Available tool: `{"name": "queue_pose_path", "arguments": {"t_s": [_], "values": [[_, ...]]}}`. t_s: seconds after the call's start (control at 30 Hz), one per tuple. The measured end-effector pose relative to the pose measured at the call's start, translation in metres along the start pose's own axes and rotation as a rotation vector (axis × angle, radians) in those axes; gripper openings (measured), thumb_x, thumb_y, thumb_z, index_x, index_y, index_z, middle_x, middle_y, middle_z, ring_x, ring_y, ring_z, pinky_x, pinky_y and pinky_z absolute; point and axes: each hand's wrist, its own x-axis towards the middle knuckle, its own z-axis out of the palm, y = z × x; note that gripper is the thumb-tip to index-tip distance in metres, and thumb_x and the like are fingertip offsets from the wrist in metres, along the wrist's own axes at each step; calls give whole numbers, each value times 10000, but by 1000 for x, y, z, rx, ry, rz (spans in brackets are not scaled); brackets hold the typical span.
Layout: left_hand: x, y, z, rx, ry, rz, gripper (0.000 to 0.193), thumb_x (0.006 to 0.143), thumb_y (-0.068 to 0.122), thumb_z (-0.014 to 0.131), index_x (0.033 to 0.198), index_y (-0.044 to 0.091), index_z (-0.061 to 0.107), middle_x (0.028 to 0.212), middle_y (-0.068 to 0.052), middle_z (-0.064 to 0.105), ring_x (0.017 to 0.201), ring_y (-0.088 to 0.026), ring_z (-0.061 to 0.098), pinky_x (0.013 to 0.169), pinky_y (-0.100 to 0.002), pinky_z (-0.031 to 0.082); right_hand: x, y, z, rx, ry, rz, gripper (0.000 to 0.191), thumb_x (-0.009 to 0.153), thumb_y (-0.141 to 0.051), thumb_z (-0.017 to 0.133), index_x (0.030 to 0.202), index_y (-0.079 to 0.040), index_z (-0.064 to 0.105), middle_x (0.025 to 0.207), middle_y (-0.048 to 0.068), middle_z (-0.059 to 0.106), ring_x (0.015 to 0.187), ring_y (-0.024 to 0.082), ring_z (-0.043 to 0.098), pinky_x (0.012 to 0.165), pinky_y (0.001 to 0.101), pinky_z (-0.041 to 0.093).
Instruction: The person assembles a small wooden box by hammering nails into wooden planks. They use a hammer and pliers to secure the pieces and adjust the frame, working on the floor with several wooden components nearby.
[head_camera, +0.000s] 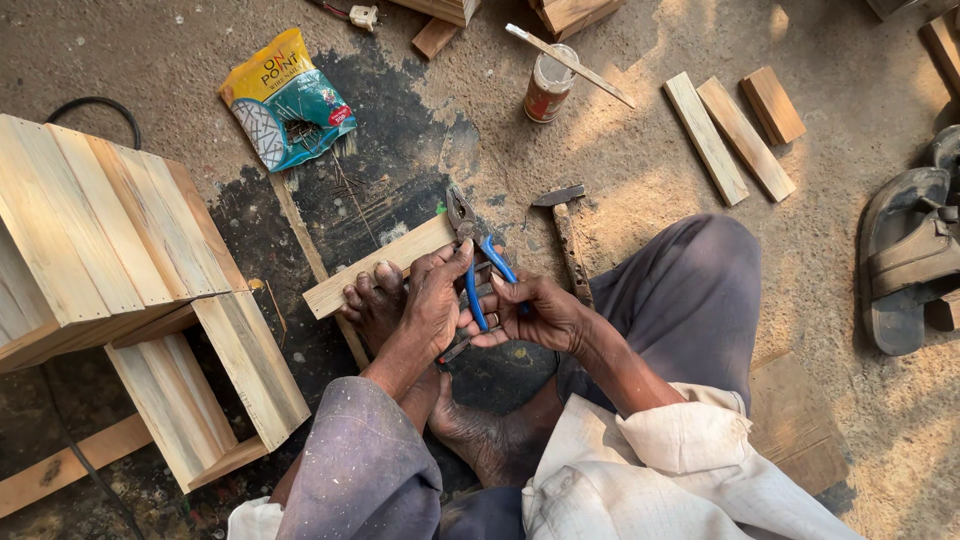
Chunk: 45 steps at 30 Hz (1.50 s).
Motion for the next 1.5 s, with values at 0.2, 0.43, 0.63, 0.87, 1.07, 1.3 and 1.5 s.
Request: {"name": "queue_pose_path", "arguments": {"t_s": [0.2, 0.43, 0.63, 0.87, 1.07, 1.3, 1.5], "values": [[-4, -1, -6, 187, -28, 75, 293, 1038, 338, 628, 1017, 56, 705, 765, -1, 653, 573, -61, 570, 519, -234, 463, 17, -2, -16, 201, -88, 69, 397, 1013, -292, 633, 1272, 1, 563, 1066, 148, 589, 928, 215, 589, 886, 439, 530], [-14, 6, -6, 936, 36, 162, 399, 1022, 438, 648, 925, 54, 693, 758, -43, 666, 655, -109, 624, 635, -275, 517, 18, -9, -23, 127, -205, 39, 306, 993, -219, 693, 1221, -30, 618, 935, 100, 589, 710, 90, 461, 649, 272, 416], [-21, 50, -13, 1499, 262, 867, 678, 879, 489, 759, 1331, 1, 626, 1117, -177, 728, 1022, -285, 690, 880, -382, 521, 19, -13, -6, -43, -4, 84, 118, 1040, -186, 634, 1030, -71, 608, 772, -25, 466, 616, 43, 386, 501, 205, 326], [-6, 57, -13, 1636, 184, 450, 1004, 747, 625, 801, 1505, 47, 489, 1207, -198, 699, 1112, -323, 649, 1024, -546, 382, 16, -19, 26, -165, 206, 114, 165, 1058, -223, 550, 944, -109, 515, 743, -36, 446, 575, 32, 364, 428, 185, 273], [-6, 41, -19, 1588, 275, 881, 967, 792, 654, 799, 1461, 16, 514, 1192, -176, 704, 1114, -334, 620, 986, -547, 374, 14, -25, 37, -179, 326, 125, 56, 1018, -224, 550, 1058, -197, 524, 738, -13, 456, 563, 49, 373, 428, 194, 296], [-4, 31, -26, 1609, 268, 843, 769, 930, 475, 710, 1525, 50, 470, 1225, -149, 679, 1055, -296, 606, 939, -490, 402, 12, -41, 19, -71, -45, 180, 190, 983, -222, 640, 1092, -67, 623, 788, -19, 453, 656, 91, 419, 844, 340, 533], [-1, 28, -30, 1622, 303, 939, 639, 966, 323, 667, 1512, 41, 494, 1215, -142, 685, 1067, -280, 611, 948, -468, 412, 25, -22, 15, 6, -19, 84, 92, 1036, -149, 629, 1011, -66, 600, 757, -46, 410, 646, 69, 380, 614, 260, 388]]}}
